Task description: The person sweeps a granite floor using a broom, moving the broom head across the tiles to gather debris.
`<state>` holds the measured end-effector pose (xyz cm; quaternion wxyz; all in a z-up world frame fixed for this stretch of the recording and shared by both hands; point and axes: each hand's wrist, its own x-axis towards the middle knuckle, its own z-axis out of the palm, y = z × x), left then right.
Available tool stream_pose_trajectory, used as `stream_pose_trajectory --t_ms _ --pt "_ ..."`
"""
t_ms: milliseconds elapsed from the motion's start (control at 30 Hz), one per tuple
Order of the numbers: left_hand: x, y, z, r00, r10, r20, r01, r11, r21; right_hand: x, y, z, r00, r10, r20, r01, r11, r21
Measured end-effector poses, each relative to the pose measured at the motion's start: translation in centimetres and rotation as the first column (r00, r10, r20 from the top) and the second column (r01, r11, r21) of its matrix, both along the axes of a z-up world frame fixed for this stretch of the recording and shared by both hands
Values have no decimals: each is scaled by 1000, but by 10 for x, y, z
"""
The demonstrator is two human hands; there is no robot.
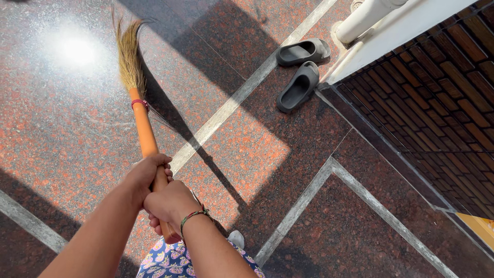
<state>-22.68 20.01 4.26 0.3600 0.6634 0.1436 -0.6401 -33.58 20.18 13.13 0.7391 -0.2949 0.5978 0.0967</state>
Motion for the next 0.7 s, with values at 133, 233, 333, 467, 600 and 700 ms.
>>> stream_pose_trajectory --t_ms 133,233,333,467,600,700 --pt "-24 21 5 999 -17 -44 15 1000 -26 -22 25 9 999 -48 4 48 999 -12" --pt "-43 21 5 996 -89 -24 87 994 -67 -38 33 16 994 -104 -42 101 993 -56" --pt "-65 34 1 986 -162 -37 159 985 -65 -51 48 13 981 -144 -130 141 989 -33" --pt "-75 48 -11 966 -256 -31 256 966 -24 -63 68 -6 982 -172 -73 172 985 -5" --pt "-69 52 -18 964 -267 12 268 962 -48 -61 73 -19 986 -162 -42 163 987 19" --pt "-61 62 -13 966 -258 -2 258 966 11 -59 77 -21 987 -155 46 153 987 44"
